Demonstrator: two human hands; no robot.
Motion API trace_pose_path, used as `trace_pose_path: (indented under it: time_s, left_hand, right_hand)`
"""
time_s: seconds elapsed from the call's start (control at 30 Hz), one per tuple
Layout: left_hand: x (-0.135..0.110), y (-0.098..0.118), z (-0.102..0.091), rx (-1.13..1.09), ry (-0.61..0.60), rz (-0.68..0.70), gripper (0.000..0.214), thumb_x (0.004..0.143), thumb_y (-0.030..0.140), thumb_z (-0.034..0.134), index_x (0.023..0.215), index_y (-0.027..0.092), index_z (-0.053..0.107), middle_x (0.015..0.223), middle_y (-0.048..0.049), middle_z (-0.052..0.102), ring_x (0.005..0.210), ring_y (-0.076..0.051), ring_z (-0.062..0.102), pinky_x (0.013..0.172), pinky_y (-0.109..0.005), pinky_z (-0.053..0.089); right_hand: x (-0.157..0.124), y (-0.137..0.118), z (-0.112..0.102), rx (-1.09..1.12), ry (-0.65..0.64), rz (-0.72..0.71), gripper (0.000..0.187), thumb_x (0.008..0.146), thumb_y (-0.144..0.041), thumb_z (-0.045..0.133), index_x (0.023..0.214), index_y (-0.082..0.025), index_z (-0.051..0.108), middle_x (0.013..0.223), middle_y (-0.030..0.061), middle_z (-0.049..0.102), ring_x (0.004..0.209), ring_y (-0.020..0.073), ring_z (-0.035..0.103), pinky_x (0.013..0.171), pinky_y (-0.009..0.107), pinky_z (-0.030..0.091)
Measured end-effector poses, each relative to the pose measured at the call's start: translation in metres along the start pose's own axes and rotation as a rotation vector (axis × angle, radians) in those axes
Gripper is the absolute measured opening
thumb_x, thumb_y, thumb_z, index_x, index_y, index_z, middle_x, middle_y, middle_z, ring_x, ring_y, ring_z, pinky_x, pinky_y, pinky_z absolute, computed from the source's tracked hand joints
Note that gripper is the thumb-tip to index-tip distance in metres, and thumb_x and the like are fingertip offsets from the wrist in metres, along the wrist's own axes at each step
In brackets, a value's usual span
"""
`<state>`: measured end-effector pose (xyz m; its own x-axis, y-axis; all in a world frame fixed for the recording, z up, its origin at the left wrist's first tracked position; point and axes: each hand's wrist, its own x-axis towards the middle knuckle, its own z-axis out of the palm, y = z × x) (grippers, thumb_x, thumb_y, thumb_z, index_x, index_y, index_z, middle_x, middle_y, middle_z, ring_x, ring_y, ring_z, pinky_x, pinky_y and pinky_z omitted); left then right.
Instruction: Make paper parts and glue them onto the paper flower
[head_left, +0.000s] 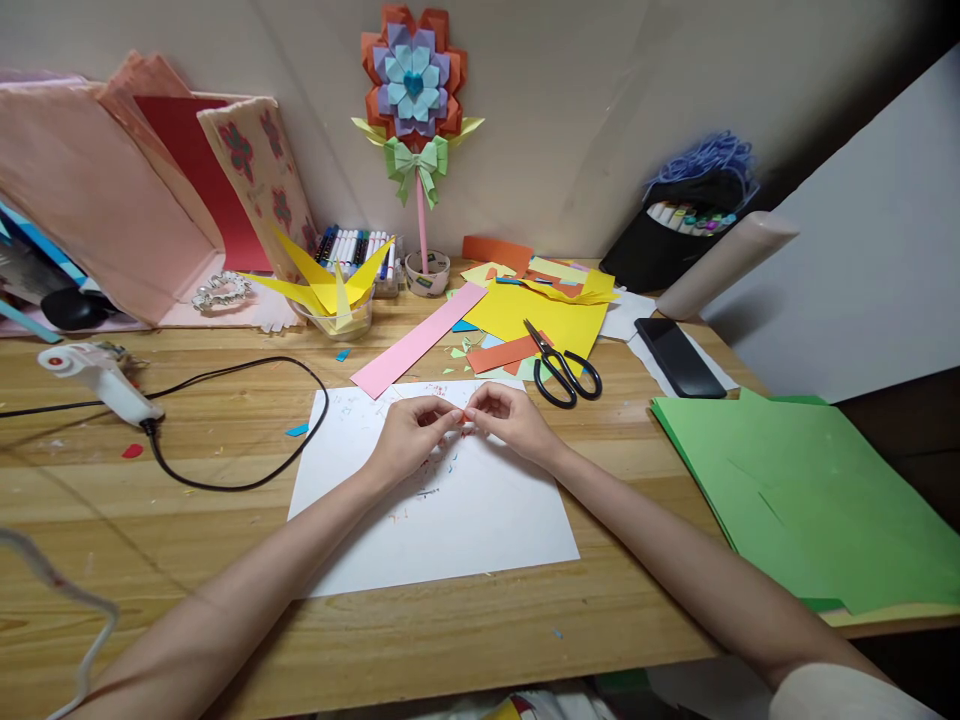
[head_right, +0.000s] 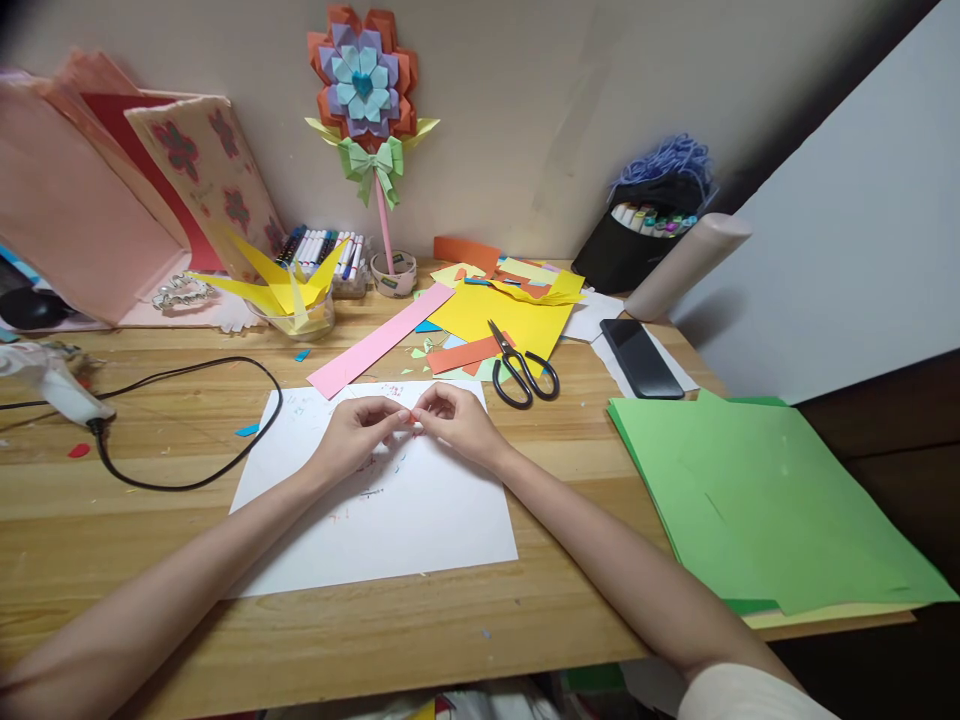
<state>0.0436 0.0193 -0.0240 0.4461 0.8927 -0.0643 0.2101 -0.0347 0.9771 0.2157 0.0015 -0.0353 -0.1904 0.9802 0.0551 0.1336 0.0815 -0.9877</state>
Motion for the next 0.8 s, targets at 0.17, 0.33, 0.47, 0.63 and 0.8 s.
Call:
trace_pose_path:
  time_s: [0.17, 0.33, 0.47, 0.63, 0.8]
  left_hand:
    - [-0.0025, 0.0041, 0.0008, 0.094, 0.004, 0.019, 0.027, 0.080, 0.036, 0.051, 0.077, 0.014, 0.066, 0.069, -0.0040, 0.066, 0.053, -0.011, 0.055, 0.052, -0.022, 0.043]
    - [-0.0022, 0.0016, 0.0017, 0.174, 0.069, 0.079, 0.018, 0.078, 0.031, 0.053, 0.080, 0.016, 0.063, 0.072, -0.0027, 0.066, 0.054, -0.011, 0.055, 0.052, -0.021, 0.042]
    - [-0.0013, -0.0007, 0.0019, 0.219, 0.091, 0.090, 0.017, 0.077, 0.031, 0.055, 0.076, 0.016, 0.062, 0.070, -0.0023, 0.064, 0.052, -0.010, 0.054, 0.050, -0.021, 0.039]
    - [-0.0014, -0.0001, 0.0014, 0.187, 0.080, 0.073, 0.022, 0.077, 0.035, 0.054, 0.073, 0.015, 0.062, 0.065, -0.0017, 0.062, 0.053, -0.011, 0.053, 0.051, -0.022, 0.039]
    - [-0.0008, 0.0004, 0.0003, 0.176, 0.065, 0.064, 0.025, 0.078, 0.035, 0.051, 0.072, 0.014, 0.063, 0.067, -0.0029, 0.063, 0.057, -0.012, 0.052, 0.054, -0.023, 0.038]
  right_hand:
    - [0.0012, 0.0007, -0.0019, 0.041, -0.017, 0.030, 0.020, 0.074, -0.036, 0.063, 0.073, -0.016, 0.056, 0.070, 0.0005, 0.056, 0.063, 0.0118, 0.054, 0.058, 0.025, 0.044]
    - [0.0012, 0.0002, -0.0031, 0.022, -0.028, 0.036, 0.020, 0.075, -0.036, 0.061, 0.075, -0.016, 0.057, 0.072, 0.0018, 0.058, 0.065, 0.0128, 0.055, 0.061, 0.026, 0.044]
    - [0.0011, -0.0013, -0.0031, -0.001, -0.034, 0.035, 0.019, 0.077, -0.034, 0.060, 0.075, -0.016, 0.058, 0.073, 0.0018, 0.059, 0.066, 0.0122, 0.056, 0.061, 0.024, 0.044]
    - [0.0011, -0.0019, -0.0028, 0.000, -0.049, 0.060, 0.020, 0.075, -0.035, 0.061, 0.075, -0.015, 0.058, 0.073, 0.0020, 0.060, 0.067, 0.0128, 0.058, 0.060, 0.024, 0.044]
    - [0.0018, -0.0012, -0.0039, 0.019, -0.079, 0.089, 0.022, 0.073, -0.036, 0.063, 0.076, -0.015, 0.058, 0.072, 0.0017, 0.060, 0.064, 0.0123, 0.058, 0.059, 0.025, 0.045]
